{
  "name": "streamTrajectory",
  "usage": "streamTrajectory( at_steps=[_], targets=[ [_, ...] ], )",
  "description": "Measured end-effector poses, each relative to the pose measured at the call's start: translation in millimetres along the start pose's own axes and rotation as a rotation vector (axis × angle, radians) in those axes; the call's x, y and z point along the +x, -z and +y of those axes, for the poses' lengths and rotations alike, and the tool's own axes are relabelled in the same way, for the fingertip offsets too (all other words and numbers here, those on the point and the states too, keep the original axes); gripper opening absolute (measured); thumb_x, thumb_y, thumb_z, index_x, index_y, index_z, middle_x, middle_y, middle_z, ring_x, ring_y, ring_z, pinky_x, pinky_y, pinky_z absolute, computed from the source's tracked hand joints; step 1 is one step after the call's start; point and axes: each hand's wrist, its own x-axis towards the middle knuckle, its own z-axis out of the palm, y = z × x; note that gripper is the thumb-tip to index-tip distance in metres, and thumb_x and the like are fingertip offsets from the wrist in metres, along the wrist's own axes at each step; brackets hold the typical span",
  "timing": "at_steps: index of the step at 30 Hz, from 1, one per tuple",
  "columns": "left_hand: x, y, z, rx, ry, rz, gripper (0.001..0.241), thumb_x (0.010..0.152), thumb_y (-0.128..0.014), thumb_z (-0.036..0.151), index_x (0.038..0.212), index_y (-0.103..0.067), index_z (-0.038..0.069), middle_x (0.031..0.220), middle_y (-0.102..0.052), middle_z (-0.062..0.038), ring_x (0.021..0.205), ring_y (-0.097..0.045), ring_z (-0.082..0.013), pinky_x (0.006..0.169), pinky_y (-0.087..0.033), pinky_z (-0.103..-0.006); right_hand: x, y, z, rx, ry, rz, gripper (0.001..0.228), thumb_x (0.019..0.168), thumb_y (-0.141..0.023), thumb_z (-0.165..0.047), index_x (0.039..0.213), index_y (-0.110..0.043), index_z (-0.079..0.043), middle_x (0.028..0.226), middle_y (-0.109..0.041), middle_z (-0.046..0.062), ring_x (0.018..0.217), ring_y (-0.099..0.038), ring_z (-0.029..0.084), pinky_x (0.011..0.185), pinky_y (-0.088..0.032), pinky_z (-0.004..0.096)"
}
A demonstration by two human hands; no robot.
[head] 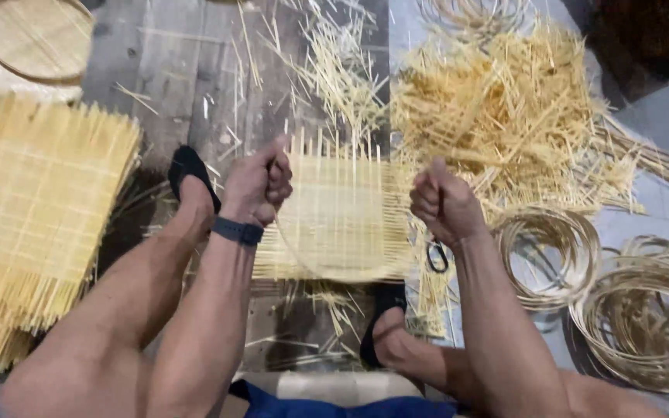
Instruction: The person sits on the floor and assembles woven bamboo tray bodies. They place a woven bamboo mat over a round wooden mold, fold the mat down around the mold, trim excess bamboo strips with scissors, and fit a bent bamboo rim ring around the edge, repeating the cycle for multiple trays.
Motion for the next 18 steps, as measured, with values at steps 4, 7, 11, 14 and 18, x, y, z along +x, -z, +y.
streamTrajectory(
  at_steps=[4,7,11,14,18],
  targets=[
    [-14.4,-11.1,5.3,-0.145,0.013,0.018,0.031,0.102,-0.065,0.033,0.080,-0.060,0.011,0.057,-0.053,0.003,0.048,-0.046,-0.0080,0.042,-0.033,-0.0237,-0.4,-25.5,2.7,0.122,0.032,0.301,0.052,0.102,-0.045,-0.050,0.082,-0.065,-0.006,0.057,-0.037,-0.003,0.053,-0.039,0.013,0.050,-0.036,0.028],
    [-34.0,-30.4,-1.0,-0.130,-0.027,-0.013,0.044,0.098,-0.053,0.045,0.086,-0.070,0.006,0.056,-0.053,-0.001,0.048,-0.046,-0.0111,0.044,-0.036,-0.0249,2.2,0.8,29.9,0.266,0.210,0.177,0.048,0.112,-0.050,-0.045,0.076,-0.055,-0.014,0.059,-0.033,-0.002,0.049,-0.030,0.010,0.044,-0.027,0.027],
    [2.5,3.5,-43.3,-0.345,-0.139,-0.048,0.042,0.103,-0.061,0.038,0.072,-0.058,0.011,0.053,-0.043,0.003,0.043,-0.037,-0.0098,0.038,-0.029,-0.0248,10.8,-17.7,25.4,0.429,0.253,0.181,0.054,0.113,-0.047,-0.048,0.073,-0.049,-0.011,0.060,-0.031,-0.002,0.054,-0.031,0.013,0.048,-0.029,0.029],
    [-1.8,6.2,-42.8,-0.315,-0.291,0.073,0.051,0.103,-0.064,0.035,0.059,-0.044,0.019,0.047,-0.035,0.007,0.038,-0.031,-0.0091,0.032,-0.025,-0.0273,3.3,-12.3,33.5,0.238,0.198,0.184,0.058,0.107,-0.045,-0.054,0.067,-0.048,-0.012,0.055,-0.031,-0.001,0.047,-0.031,0.013,0.041,-0.027,0.029],
    [-6.3,-0.2,-42.2,-0.468,-0.220,0.076,0.043,0.104,-0.061,0.032,0.066,-0.051,0.013,0.054,-0.040,0.003,0.045,-0.035,-0.0099,0.038,-0.026,-0.0254,6.2,-9.2,34.1,0.209,0.207,0.137,0.057,0.109,-0.048,-0.055,0.073,-0.051,-0.012,0.057,-0.034,-0.002,0.050,-0.038,0.013,0.045,-0.033,0.030]
  ],
)
